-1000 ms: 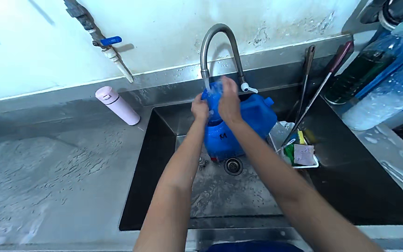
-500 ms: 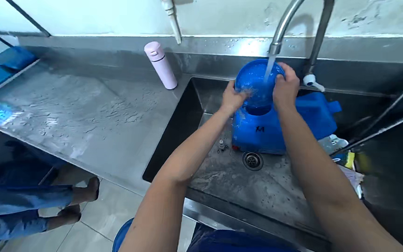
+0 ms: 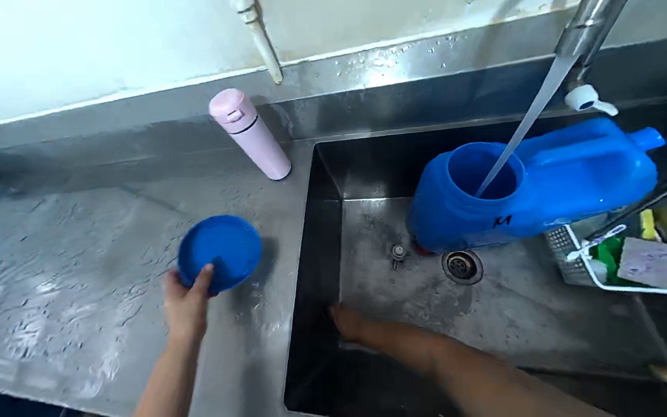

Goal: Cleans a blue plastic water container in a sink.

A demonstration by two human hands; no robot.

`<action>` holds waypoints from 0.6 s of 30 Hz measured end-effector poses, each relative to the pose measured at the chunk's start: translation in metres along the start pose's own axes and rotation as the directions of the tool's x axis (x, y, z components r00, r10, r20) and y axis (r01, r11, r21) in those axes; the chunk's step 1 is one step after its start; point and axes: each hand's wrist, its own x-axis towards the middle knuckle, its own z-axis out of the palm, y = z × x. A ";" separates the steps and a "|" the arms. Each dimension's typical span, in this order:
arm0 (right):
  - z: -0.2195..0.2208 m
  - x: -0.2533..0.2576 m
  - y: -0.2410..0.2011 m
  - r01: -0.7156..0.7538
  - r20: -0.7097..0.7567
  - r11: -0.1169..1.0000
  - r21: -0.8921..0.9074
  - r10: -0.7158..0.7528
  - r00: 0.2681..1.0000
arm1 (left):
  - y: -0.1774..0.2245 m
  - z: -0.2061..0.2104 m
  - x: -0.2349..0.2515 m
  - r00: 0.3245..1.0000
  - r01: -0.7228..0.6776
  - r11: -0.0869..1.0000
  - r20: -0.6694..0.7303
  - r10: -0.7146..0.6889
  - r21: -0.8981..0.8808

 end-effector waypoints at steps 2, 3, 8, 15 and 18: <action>0.029 0.001 0.028 -0.061 0.162 0.997 -0.042 0.067 0.984 | -0.019 -0.027 0.000 0.993 0.110 0.988 0.030 -0.114 0.112; 0.044 -0.003 0.045 -0.093 0.203 0.995 -0.019 0.095 0.975 | -0.029 -0.039 -0.007 0.992 0.085 0.975 0.069 -0.101 0.207; 0.064 -0.054 0.136 -0.386 0.215 0.921 0.056 0.366 0.905 | -0.059 0.011 -0.087 0.833 -0.551 0.611 0.422 0.358 0.568; -0.204 -0.201 -0.003 -0.067 -0.243 0.969 0.236 0.126 0.962 | 0.038 0.120 -0.048 0.759 -0.577 0.671 0.611 0.228 0.466; -0.291 -0.256 -0.031 0.175 -0.700 0.955 0.239 0.045 0.713 | 0.088 0.159 -0.070 0.640 -0.593 0.778 0.706 0.301 0.206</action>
